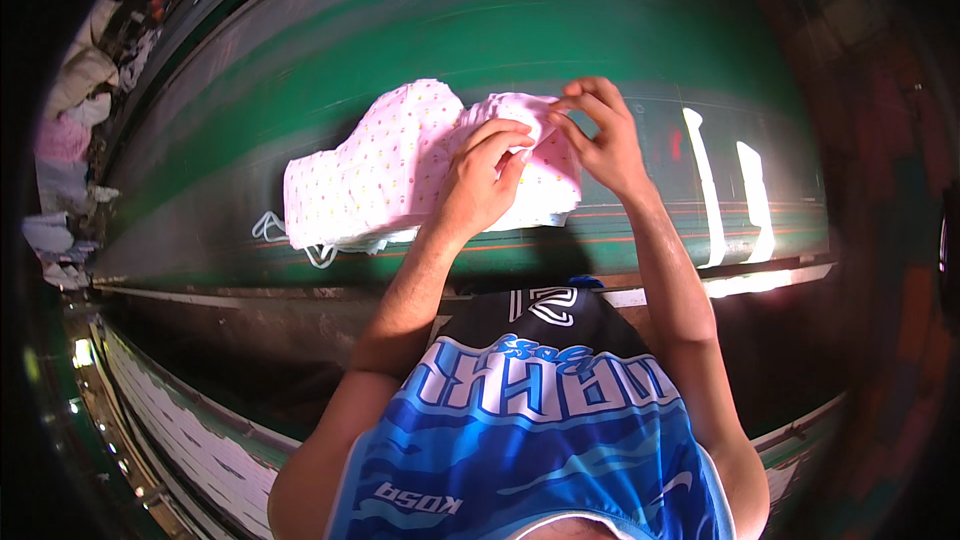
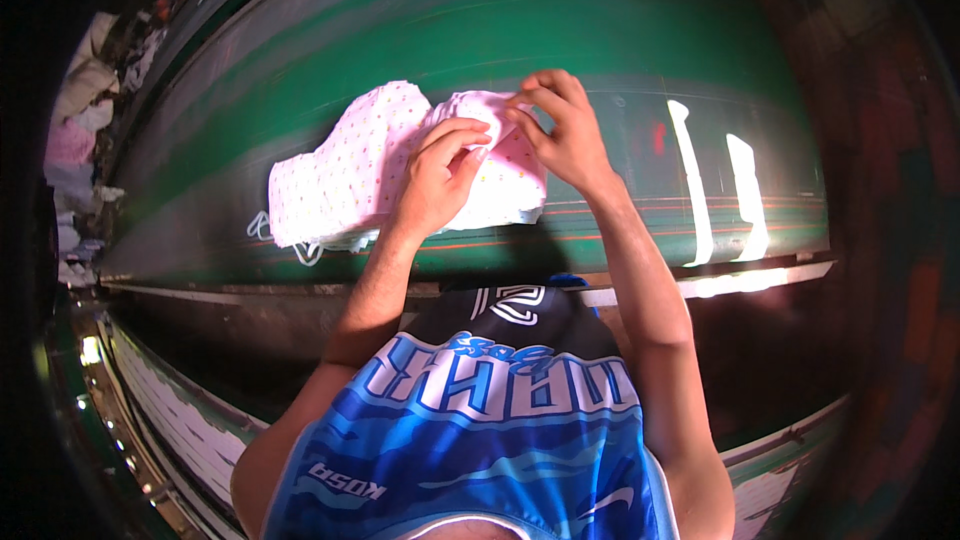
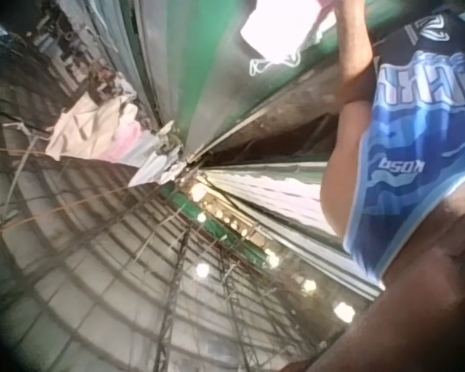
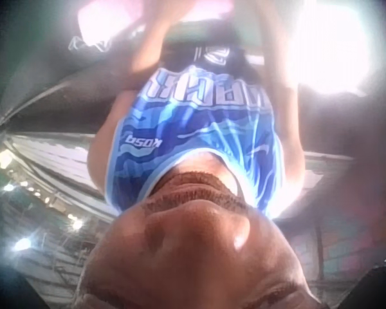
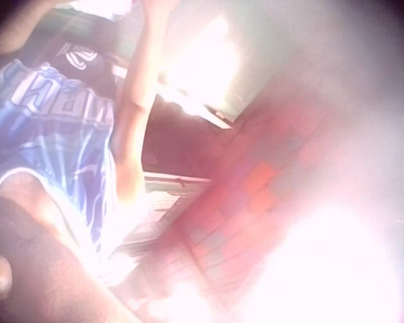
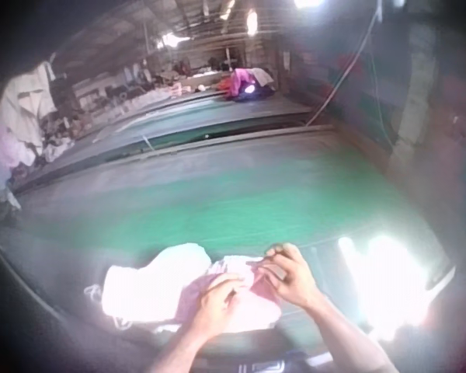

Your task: The person hand-sews pink patterned fabric face masks on a green work surface. They repeatedly insert a needle and thread through the mask edges, pull the thread, and adjust the fabric. The person handles multiple masks, stacking some and moving others aside during the process.

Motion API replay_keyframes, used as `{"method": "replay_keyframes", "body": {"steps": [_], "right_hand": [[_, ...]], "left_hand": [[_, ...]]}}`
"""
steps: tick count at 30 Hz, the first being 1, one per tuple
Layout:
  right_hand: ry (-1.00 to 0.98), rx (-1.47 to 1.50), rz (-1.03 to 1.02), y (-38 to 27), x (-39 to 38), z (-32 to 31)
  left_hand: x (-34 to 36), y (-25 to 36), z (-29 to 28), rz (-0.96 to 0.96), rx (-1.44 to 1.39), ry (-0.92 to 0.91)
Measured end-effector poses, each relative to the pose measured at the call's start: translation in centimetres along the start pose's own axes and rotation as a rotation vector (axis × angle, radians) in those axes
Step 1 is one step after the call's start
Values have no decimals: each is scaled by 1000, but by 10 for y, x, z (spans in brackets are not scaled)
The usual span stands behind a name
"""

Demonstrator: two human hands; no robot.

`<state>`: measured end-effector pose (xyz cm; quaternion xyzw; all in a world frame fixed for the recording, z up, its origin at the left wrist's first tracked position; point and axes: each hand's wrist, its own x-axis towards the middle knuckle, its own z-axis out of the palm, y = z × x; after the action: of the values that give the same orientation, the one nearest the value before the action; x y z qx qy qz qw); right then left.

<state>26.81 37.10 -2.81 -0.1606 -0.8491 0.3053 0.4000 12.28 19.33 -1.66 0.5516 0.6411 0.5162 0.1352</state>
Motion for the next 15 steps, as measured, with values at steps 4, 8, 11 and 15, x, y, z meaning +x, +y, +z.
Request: {"method": "replay_keyframes", "body": {"steps": [4, 8, 11, 15], "right_hand": [[-271, 68, 62, -11, -34, -28], [-357, 91, 101, -9, -50, -26], [-447, 37, 83, -9, -41, -27], [-572, -154, 11, -16, -25, -29]], "left_hand": [[2, -17, 6, 102, -11, 44], [-4, -13, 8, 19, -20, -65], [-5, -9, 8, 89, 96, -100], [-3, -3, 8, 99, 151, -150]]}}
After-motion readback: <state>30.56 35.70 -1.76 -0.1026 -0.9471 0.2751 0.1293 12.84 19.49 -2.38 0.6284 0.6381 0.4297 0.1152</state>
